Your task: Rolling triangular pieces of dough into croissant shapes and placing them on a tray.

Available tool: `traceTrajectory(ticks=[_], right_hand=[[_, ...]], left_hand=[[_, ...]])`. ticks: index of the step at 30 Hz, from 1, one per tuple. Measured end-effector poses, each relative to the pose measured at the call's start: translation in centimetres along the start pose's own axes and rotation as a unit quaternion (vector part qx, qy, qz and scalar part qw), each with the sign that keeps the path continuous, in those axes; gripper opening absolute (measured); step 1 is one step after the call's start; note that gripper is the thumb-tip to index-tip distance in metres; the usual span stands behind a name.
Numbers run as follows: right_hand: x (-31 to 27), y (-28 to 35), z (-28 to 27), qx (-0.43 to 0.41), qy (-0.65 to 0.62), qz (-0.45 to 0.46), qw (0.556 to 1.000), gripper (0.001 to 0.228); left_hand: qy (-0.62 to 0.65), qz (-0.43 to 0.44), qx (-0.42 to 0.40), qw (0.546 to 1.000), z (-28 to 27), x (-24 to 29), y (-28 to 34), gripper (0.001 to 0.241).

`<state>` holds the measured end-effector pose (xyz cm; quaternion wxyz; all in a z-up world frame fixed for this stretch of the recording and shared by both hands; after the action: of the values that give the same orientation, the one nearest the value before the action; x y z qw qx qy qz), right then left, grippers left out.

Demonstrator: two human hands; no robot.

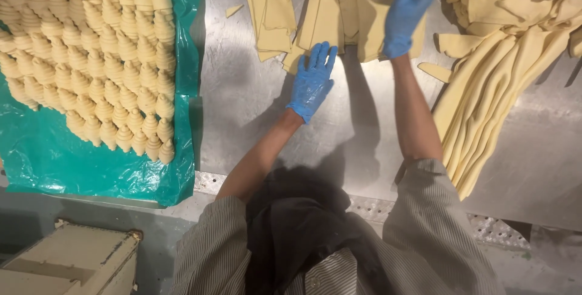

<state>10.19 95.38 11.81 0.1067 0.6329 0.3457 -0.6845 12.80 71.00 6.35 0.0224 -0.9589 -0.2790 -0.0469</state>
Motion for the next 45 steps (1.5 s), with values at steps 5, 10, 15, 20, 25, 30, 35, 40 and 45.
traceTrajectory(ticks=[5, 10, 15, 20, 25, 30, 35, 40, 45], right_hand=[[-13.8, 3.3, 0.4, -0.028, 0.046, -0.113, 0.992, 0.023], [-11.0, 18.7, -2.6, 0.079, 0.052, 0.110, 0.989, 0.026], [-11.7, 36.1, -2.9, 0.035, 0.208, 0.209, 0.955, 0.024], [-8.9, 44.8, -7.7, 0.104, -0.077, 0.432, 0.892, 0.046], [-9.9, 41.0, -0.9, -0.054, -0.384, 0.639, 0.664, 0.080], [-7.5, 37.7, 3.6, -0.182, -0.333, 0.619, 0.688, 0.055], [-5.1, 37.0, 8.8, -0.258, -0.219, 0.559, 0.757, 0.041], [0.6, 39.9, 12.4, -0.239, -0.221, 0.541, 0.775, 0.035], [2.5, 40.0, 12.8, -0.234, -0.219, 0.530, 0.785, 0.030]], left_hand=[[0.500, -0.103, 0.015, 0.860, -1.3, 0.0, 3.7, 0.073], [0.905, -0.168, -0.099, 0.378, 1.4, 5.1, 12.5, 0.071], [0.953, -0.287, -0.096, 0.006, 8.5, 9.3, 20.2, 0.064], [0.934, -0.282, -0.098, 0.197, 3.3, 6.4, 22.2, 0.046], [0.870, -0.250, -0.165, 0.391, 1.2, 3.8, 23.4, 0.040], [0.839, -0.197, -0.163, 0.480, -2.0, 1.4, 24.0, 0.046], [0.814, -0.267, -0.144, 0.495, 3.1, -1.2, 27.2, 0.044], [0.699, -0.352, -0.081, 0.617, 3.6, -5.0, 31.6, 0.051], [0.326, -0.126, 0.068, 0.934, -0.2, -4.5, 34.0, 0.105]])
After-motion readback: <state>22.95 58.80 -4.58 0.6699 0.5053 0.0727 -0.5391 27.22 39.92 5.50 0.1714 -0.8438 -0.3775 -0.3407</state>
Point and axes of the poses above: each hand's wrist, its own y-axis away from the middle knuckle, its own z-axis out of the palm, x = y × z, the point moved 8 cm from there along -y, towards the middle knuckle, and after that the axes turned 2 degrees about y, right-handed, at the moved point
